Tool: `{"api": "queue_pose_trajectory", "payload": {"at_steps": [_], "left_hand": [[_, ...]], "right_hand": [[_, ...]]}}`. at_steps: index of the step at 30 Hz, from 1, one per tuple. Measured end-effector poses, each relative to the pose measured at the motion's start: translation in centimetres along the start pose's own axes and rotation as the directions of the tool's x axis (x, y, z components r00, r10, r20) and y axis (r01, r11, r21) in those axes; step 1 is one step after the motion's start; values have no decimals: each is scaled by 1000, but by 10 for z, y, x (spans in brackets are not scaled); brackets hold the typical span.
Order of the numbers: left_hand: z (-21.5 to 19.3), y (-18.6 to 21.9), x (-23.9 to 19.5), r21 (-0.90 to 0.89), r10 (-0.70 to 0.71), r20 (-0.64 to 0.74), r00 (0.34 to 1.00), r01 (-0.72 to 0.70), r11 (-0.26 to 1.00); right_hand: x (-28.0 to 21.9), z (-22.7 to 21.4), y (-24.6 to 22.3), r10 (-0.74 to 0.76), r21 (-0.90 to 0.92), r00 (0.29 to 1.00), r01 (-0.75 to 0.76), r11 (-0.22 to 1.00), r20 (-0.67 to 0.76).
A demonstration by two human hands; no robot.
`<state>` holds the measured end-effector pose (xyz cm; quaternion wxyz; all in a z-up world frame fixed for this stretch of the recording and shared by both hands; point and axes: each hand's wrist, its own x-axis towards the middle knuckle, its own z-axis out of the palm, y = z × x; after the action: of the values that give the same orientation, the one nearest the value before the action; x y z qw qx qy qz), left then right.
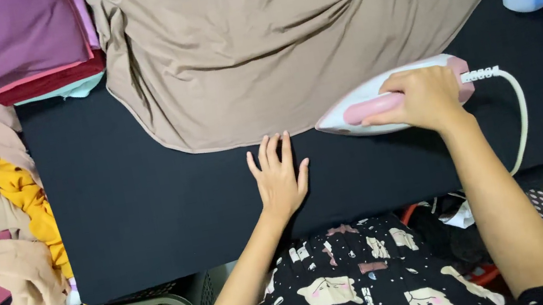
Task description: Ironing and folding a brown garment on an ironing station.
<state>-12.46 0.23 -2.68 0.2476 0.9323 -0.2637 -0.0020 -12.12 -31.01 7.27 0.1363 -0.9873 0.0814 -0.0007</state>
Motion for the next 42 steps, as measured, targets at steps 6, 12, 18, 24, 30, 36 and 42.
{"api": "queue_pose_trajectory", "payload": {"at_steps": [6,12,18,24,30,36,42], "left_hand": [[-8,-19,-8,15,-51,-45,998,52,999],[-16,-40,-9,-19,-78,-114,990,76,997],[-32,-63,-8,57,-107,-214,971,122,991],[-44,-91,4,115,-196,-327,925,244,963],[-24,-143,9,60,-361,-400,842,417,907],[-53,-128,22,-58,-451,-593,666,524,850],[-44,-135,21,-19,-514,-568,643,614,789]], "right_hand": [[5,12,-22,-27,-41,998,25,999,-50],[11,19,-39,-65,-9,998,64,998,-25],[18,16,-58,-128,27,991,127,992,33],[17,28,-73,-221,-11,964,222,975,-149],[19,35,-90,-214,-60,951,206,977,-223],[17,33,-103,-314,-25,931,315,949,-189],[14,37,-115,-270,-44,936,267,963,-226]]}}
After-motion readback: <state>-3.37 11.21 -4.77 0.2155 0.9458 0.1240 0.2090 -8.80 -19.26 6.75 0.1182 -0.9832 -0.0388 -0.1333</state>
